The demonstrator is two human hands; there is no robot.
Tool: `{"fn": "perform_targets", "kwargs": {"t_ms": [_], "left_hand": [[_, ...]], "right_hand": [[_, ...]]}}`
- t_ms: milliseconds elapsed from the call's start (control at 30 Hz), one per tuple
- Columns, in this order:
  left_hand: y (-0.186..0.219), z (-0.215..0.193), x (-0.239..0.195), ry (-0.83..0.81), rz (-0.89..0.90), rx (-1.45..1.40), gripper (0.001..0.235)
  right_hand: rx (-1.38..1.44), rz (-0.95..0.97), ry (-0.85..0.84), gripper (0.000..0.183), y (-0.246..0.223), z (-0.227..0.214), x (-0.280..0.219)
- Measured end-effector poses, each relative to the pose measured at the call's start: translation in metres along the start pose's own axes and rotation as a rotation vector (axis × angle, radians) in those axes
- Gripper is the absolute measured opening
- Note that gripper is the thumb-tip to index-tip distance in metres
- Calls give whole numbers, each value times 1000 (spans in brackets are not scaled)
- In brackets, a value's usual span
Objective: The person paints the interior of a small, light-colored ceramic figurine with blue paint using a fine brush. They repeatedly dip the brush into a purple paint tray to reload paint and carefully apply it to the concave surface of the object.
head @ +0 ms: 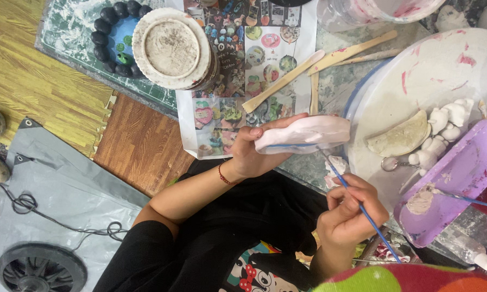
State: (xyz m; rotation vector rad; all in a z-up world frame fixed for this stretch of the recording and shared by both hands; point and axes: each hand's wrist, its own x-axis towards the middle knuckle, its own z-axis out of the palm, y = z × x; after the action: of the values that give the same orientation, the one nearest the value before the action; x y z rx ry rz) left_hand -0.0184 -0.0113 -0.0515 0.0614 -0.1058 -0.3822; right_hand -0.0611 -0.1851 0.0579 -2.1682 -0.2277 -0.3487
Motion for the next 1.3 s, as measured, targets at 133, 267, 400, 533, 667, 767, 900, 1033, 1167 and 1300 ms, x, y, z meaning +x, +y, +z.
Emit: {"fn": "perform_targets", "kwargs": {"t_ms": [133,267,400,533,667,767,900,1033,1167,1300], "left_hand": [[4,7,2,11,-18,44,85],[4,13,6,-15,-45,22,90],[4,10,4,-3,-20,110,90],[1,4,2,64,-18,40,86],[-2,9,7,120,-2,-44,89],[2,15,6,111,-31,-4,95],[1,35,15,182,-1,-1,99],[3,76,32,158,58,152,101],[2,106,49,154,48,56,100],[-4,128,63,142,-8,57,104]], "right_hand": [[-6,-19,42,18,0,2,-2],[1,-24,-9,17,-1,1,0],[-8,-20,69,19,-5,3,4],[-145,-199,265,21,-3,-6,2],[-235,-64,525,36,-5,-34,-33],[-70,8,711,46,17,-68,-36],[-245,-16,840,34,32,-114,-19],[-217,43,695,34,38,-128,-8],[-99,63,613,32,41,-132,-1],[-85,52,526,30,43,-136,4]]}}
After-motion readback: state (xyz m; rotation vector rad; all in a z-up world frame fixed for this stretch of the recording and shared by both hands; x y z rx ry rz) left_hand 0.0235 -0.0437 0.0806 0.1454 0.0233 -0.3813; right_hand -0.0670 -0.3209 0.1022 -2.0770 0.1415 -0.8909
